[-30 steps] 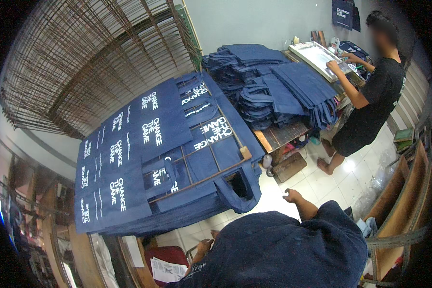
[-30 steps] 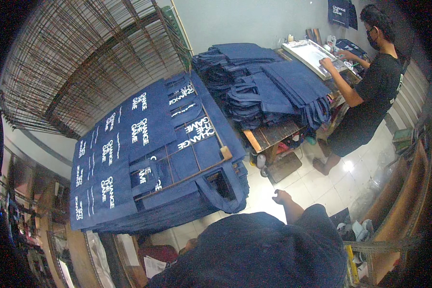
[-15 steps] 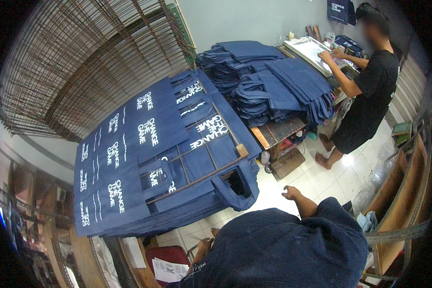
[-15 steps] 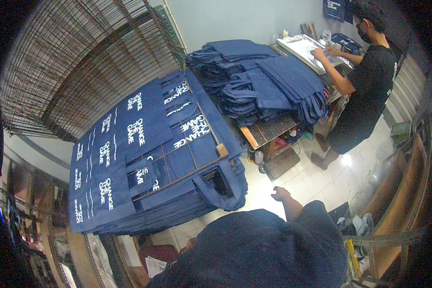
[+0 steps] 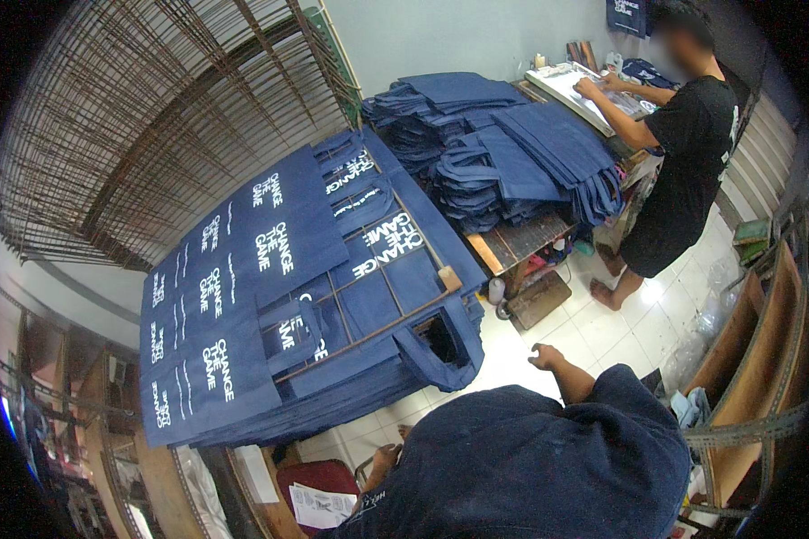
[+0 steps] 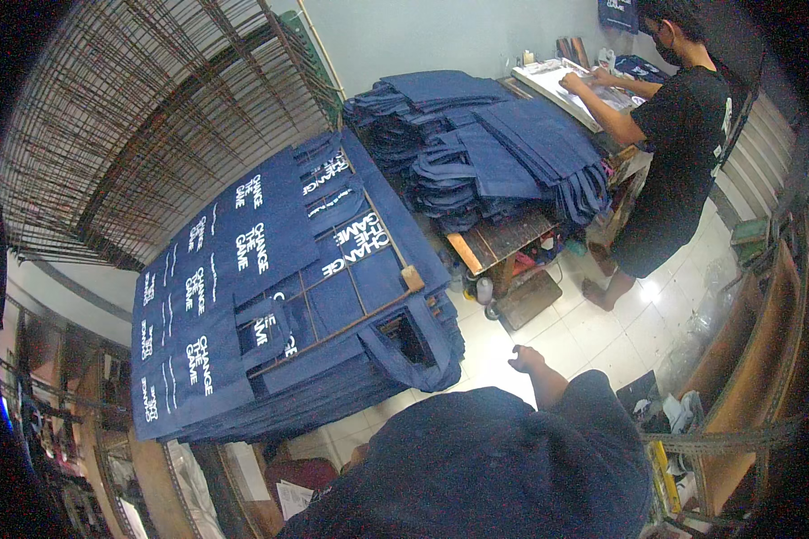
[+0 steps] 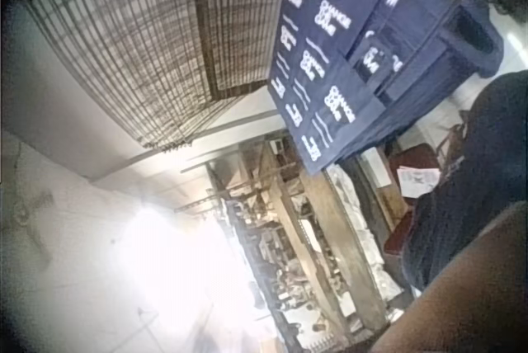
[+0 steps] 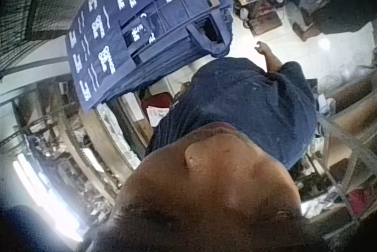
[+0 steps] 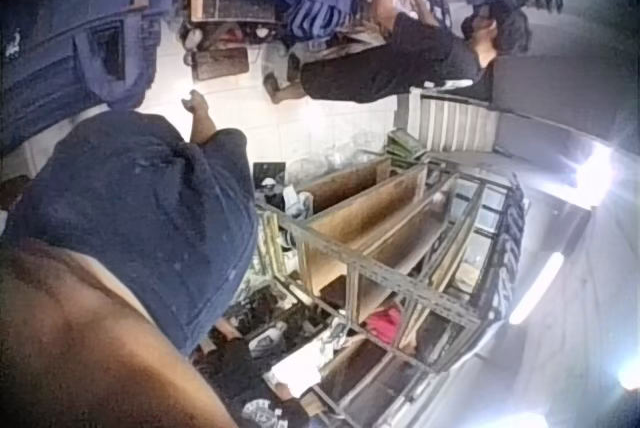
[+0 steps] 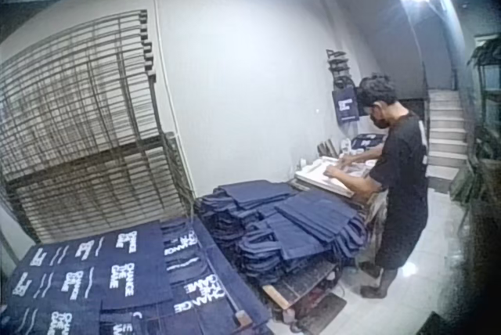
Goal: The person repeatedly picks up blue tote bags from a pile and places them onto a metal drying rack. The person aligns the bags on the rack and continues stacking them one by one. Another person is visible in the background working at a separate table.
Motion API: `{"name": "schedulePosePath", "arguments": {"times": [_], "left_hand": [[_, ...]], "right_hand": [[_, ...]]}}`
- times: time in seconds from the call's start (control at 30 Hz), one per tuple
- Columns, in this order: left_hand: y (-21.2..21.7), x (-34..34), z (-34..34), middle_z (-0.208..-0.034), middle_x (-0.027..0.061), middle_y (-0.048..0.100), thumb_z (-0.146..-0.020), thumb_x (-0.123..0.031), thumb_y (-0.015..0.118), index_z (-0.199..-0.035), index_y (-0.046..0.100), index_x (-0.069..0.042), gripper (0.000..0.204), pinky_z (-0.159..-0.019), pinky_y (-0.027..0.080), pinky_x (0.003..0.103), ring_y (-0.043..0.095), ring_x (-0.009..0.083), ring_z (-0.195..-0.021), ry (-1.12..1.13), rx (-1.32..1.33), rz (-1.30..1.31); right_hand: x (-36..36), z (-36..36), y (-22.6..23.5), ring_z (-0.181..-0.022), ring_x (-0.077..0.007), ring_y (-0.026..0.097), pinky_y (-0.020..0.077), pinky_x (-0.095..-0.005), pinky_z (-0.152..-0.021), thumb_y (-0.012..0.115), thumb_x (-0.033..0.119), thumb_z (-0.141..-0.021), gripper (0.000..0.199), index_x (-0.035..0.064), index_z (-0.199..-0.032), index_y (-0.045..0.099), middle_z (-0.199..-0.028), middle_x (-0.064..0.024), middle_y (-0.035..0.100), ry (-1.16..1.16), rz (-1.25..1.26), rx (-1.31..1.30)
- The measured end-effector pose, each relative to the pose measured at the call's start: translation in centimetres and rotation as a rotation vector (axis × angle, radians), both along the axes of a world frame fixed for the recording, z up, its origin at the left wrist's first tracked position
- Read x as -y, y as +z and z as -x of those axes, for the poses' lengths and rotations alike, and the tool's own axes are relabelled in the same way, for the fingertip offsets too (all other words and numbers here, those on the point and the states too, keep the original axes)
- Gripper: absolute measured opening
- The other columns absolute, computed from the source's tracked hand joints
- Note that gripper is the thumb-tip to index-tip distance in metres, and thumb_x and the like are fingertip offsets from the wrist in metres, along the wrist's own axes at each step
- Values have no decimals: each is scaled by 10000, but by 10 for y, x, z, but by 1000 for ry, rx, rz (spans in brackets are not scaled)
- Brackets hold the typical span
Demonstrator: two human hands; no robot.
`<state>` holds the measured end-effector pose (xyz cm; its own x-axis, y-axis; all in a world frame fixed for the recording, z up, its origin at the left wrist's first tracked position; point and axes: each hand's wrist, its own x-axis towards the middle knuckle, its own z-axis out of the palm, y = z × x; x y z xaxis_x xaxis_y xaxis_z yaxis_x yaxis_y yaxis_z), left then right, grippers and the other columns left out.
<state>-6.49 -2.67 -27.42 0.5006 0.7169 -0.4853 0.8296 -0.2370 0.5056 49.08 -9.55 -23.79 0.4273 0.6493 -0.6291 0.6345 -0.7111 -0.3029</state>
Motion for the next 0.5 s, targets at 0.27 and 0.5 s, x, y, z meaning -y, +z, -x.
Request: {"name": "schedulePosePath", "arguments": {"times": [0.27,0.5], "left_hand": [[-31,4,16,-1040,211,620,-841,-470,537,-1071,618,-14,516,-817,482,377,610,341,-946,195,-32,125],[-16,4,2,-1080,213,605,-824,-488,545,-1088,615,-14,547,-882,443,385,570,356,-1027,266,-104,169]], "right_hand": [[-1,5,13,-1097,-269,536,434,-384,-926,610,386,-772,505,142,-1204,515,-1164,-129,570,6,22,-25],[4,3,2,-1067,-311,549,437,-384,-907,620,400,-752,513,103,-1164,544,-1113,-176,594,-2,-44,-2]]}}
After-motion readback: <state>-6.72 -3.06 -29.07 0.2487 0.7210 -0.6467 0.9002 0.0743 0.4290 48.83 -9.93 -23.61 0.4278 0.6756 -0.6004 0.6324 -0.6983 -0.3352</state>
